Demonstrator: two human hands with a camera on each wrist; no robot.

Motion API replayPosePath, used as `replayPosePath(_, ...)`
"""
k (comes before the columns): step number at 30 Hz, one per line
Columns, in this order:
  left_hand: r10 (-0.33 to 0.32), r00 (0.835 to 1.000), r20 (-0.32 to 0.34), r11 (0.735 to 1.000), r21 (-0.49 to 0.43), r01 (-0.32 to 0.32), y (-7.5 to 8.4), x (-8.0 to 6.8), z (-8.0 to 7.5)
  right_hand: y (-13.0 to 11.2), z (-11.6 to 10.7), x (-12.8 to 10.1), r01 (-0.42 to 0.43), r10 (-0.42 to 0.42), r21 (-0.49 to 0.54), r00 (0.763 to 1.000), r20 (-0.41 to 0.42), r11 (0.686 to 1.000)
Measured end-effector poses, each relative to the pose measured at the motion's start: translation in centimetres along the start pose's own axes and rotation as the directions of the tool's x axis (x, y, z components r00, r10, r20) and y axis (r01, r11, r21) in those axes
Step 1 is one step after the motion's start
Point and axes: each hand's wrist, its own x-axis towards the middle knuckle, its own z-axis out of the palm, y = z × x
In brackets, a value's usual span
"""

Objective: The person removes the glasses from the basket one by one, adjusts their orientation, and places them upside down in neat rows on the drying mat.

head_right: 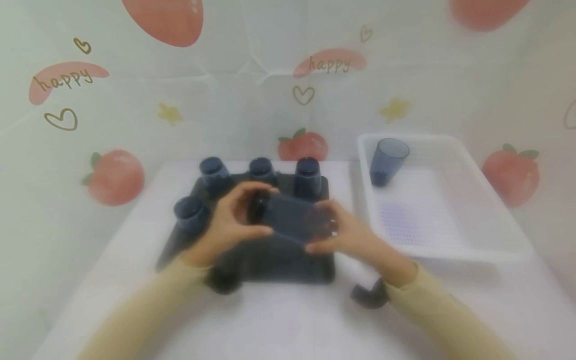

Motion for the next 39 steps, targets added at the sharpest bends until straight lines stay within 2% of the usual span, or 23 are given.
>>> replayPosePath(7, 0.029, 1.0, 0.0, 0.998, -0.049, -0.029, 0.0, 0.6, 0.6, 0.8, 0.8, 0.4, -0.057, 0.057, -0.097, 0.998, 0.004, 0.994)
replayPosePath(13, 0.034, 0.999, 0.006, 0.998, -0.05, -0.033, -0.1, 0.8, 0.7, 1.1, 1.1, 0.3, -0.028, 0.034, -0.13, 0.998, 0.044, 0.991)
replayPosePath(26, 0.022, 0.999, -0.03, 1.0, 0.014, -0.022, -0.2, 0.1, -0.5, 1.9, -0.2, -1.1, -0.013, 0.028, -0.182, 0.997, 0.077, 0.983)
replayPosePath(39, 0.004, 0.997, -0.078, 0.994, 0.109, 0.004, -0.4, -0.7, -1.7, 2.5, -0.6, -2.1, -0.018, 0.033, -0.217, 0.997, 0.069, 0.976)
